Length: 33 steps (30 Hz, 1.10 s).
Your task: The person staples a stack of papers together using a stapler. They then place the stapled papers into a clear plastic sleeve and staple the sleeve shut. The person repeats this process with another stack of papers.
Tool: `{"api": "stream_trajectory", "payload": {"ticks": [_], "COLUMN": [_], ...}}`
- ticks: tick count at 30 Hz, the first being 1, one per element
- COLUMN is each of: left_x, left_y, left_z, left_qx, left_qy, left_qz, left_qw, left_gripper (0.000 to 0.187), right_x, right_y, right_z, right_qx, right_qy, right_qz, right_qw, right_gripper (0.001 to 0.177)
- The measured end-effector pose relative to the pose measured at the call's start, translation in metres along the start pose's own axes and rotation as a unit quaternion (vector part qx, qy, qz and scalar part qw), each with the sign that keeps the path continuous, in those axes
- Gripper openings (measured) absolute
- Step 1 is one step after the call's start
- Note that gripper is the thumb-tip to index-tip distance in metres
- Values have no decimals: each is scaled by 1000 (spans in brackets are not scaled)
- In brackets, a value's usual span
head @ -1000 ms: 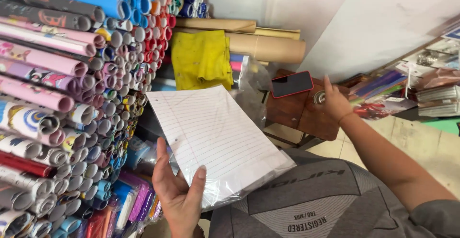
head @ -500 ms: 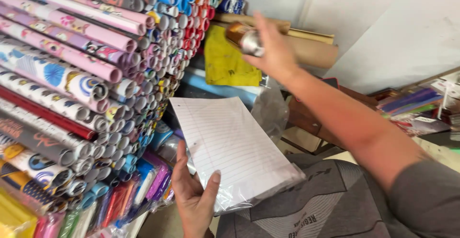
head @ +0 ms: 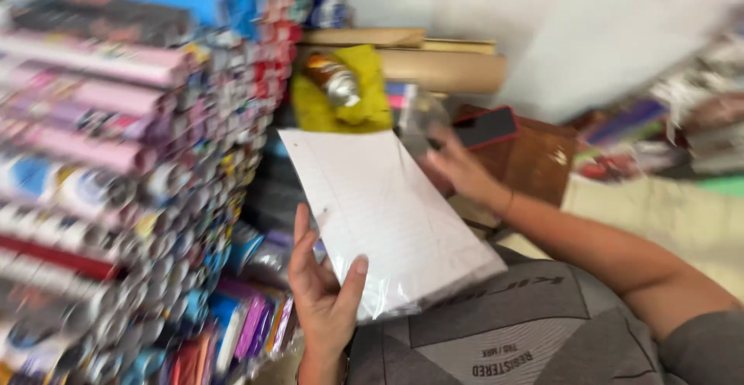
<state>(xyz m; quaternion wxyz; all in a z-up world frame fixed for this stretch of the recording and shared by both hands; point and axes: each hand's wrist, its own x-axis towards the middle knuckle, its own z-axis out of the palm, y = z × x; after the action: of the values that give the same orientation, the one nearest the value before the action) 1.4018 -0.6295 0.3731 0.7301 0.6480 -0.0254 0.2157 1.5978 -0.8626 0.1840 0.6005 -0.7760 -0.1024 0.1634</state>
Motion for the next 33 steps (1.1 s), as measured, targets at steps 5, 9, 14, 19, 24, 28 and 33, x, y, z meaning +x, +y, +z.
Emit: {"api": "stream_trajectory", "payload": {"ticks": [5, 9, 14, 19, 24, 28, 33], "left_x": [36, 48, 26, -21, -40, -27, -28], "left_y": [-36, -86, -152, -256, -317, -348, -376], "left_z": [34, 74, 123, 154, 184, 206, 220], "left_qx": [-3, 62, 126, 129, 174, 214, 258], "left_qy": [-118, -211, -293, -342, -350, -316, -249], "left_qz": [-46, -67, -94, -51, -122, -215, -228], "left_qw": [992, 973, 943, 929, 912, 899, 905], "left_gripper": [63, 77, 74, 71, 74, 73, 72], "right_x": [-91, -115, -167, -203, -181, -127, -87], "right_y": [-14, 49, 66, 145, 210, 216, 228], "right_z": [-18, -64, -103, -128, -166, -204, -217], "right_qx": [256, 253, 179, 118, 44, -51, -164], "right_qy": [72, 229, 352, 393, 378, 341, 252], "right_qz": [199, 127, 125, 176, 164, 159, 227], "right_qw": [943, 931, 910, 895, 910, 925, 926], "right_gripper": [80, 98, 89, 89, 95, 93, 89]}}
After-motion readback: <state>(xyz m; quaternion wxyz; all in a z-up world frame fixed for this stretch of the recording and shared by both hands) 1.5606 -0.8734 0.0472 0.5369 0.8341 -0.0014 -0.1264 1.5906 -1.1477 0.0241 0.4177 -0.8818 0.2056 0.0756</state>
